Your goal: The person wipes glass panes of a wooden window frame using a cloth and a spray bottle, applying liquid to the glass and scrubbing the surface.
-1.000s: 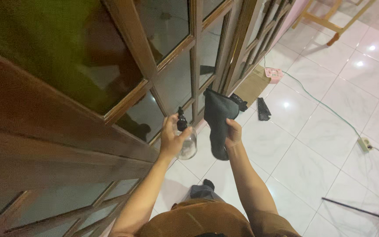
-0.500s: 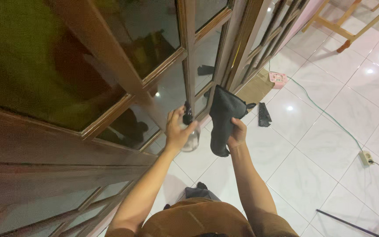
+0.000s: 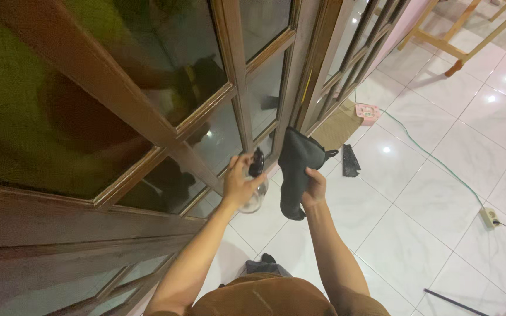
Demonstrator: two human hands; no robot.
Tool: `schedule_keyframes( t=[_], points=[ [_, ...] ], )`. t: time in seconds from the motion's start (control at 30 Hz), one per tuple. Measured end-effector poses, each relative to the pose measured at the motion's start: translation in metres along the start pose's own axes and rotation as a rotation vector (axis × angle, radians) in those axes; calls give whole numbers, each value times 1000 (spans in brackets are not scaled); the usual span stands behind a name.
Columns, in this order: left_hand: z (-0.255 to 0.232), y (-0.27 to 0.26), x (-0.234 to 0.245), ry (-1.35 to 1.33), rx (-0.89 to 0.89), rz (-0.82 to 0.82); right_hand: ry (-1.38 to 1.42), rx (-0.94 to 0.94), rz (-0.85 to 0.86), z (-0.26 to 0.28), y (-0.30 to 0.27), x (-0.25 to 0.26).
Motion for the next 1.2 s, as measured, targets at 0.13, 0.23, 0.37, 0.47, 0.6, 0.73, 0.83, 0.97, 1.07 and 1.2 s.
schedule_keyframes(
  t=[0.13, 0.23, 0.37, 0.47, 0.6, 0.73, 0.83, 0.97, 1.07, 1.2],
  points=[
    [24, -23, 10, -10, 60, -7, -63, -61, -88, -18, 6, -6],
    [30, -42, 31, -129, -3, -117, -194, -11, -96, -38, 12, -24],
    [35, -67, 67, -191, 17, -187, -405, 78, -270, -81, 21, -48],
    [35, -89, 94, -211, 16, -253, -424, 191, -154, -116, 29, -78],
    [28, -111, 128, -103, -9, -296, -795, 399, 323, -147, 30, -167],
    [22, -130, 148, -275, -21, -295, -1690, 666, -19, -162, 62, -237],
    [20, -140, 164, -229, -64, -287, -1459, 1372, 223, -176, 69, -260],
    [21, -150, 181, -227, -65, -275, -1409, 1252, 102, -205, 118, -166],
    [22, -161, 186, -224, -38, -260, -1359, 843, -184, -240, 170, -40],
    [24, -166, 190, -249, -30, -255, -1255, 501, -380, -261, 167, 38]
  ],
)
Point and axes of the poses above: each hand's wrist, its own y-axis towards the middle knuckle, its own x-axis out of the back of the hand, z = x × y, the point moved 4 cm from there along y, towards the middle knuckle
